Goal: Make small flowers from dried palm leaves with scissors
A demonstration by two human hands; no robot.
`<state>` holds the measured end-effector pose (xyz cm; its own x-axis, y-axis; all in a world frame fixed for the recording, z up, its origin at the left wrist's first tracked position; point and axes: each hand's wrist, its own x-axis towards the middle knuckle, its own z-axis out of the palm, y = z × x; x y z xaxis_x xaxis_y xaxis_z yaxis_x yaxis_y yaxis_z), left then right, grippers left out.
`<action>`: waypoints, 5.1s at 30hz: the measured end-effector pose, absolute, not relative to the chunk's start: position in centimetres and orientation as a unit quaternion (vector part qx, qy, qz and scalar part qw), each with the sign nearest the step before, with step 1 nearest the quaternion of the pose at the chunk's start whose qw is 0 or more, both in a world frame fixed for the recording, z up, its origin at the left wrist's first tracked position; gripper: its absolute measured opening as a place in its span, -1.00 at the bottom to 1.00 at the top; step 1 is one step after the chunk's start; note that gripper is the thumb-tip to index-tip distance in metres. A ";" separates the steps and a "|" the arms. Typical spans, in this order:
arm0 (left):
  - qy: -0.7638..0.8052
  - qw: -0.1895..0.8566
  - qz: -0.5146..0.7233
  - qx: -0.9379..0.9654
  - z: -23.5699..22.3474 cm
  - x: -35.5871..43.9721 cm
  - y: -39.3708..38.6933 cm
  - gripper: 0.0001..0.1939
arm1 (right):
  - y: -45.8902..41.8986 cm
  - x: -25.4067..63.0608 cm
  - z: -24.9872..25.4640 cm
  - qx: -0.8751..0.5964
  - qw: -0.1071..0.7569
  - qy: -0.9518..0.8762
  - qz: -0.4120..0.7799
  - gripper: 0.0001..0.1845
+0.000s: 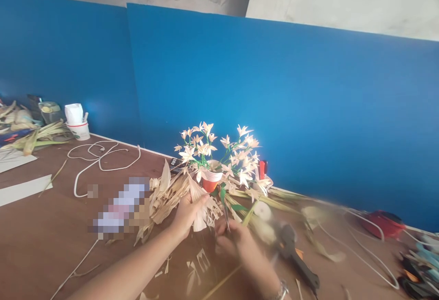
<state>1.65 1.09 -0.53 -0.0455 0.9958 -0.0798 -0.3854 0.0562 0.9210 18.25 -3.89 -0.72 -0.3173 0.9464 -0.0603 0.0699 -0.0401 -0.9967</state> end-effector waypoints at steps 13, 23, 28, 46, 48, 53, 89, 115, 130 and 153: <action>0.370 0.638 0.609 0.290 -0.1 3.0 -0.4 -0.69 | -3.9 14.7 -1.8 -0.529 0.493 -0.490 0.486 -0.75; 0.383 0.612 0.622 0.303 -0.2 3.5 -1.1 -0.64 | -4.4 14.6 -1.8 -0.509 0.480 -0.463 0.544 -0.61; 0.415 0.629 0.536 0.381 -0.6 3.3 -0.8 -0.66 | -4.2 14.7 -2.1 -0.517 0.526 -0.411 0.536 -0.51; 0.455 0.615 0.507 0.398 0.2 1.7 0.8 -0.74 | -4.0 16.0 -0.7 -0.566 0.526 -0.427 0.469 -0.62; 0.455 0.589 0.545 0.385 -0.1 1.5 1.3 -0.68 | -4.0 16.1 -0.7 -0.557 0.502 -0.455 0.479 -0.64; 0.449 0.569 0.584 0.365 0.0 1.0 1.9 -0.65 | -4.3 16.0 -0.4 -0.533 0.404 -0.523 0.528 -0.62; 0.463 0.575 0.517 0.433 -1.3 0.8 2.1 -0.71 | -4.7 16.2 0.0 -0.526 0.366 -0.482 0.597 -0.51; 0.469 0.572 0.526 0.419 -0.9 0.5 2.6 -0.68 | -4.6 16.5 0.6 -0.551 0.301 -0.530 0.570 -0.54; 0.477 0.583 0.492 0.436 0.2 -0.1 2.6 -0.68 | -4.7 16.6 1.4 -0.557 0.247 -0.588 0.532 -0.74; 0.463 0.608 0.424 0.487 0.6 -1.5 3.5 -0.73 | -4.5 17.0 1.1 -0.540 0.210 -0.639 0.506 -0.83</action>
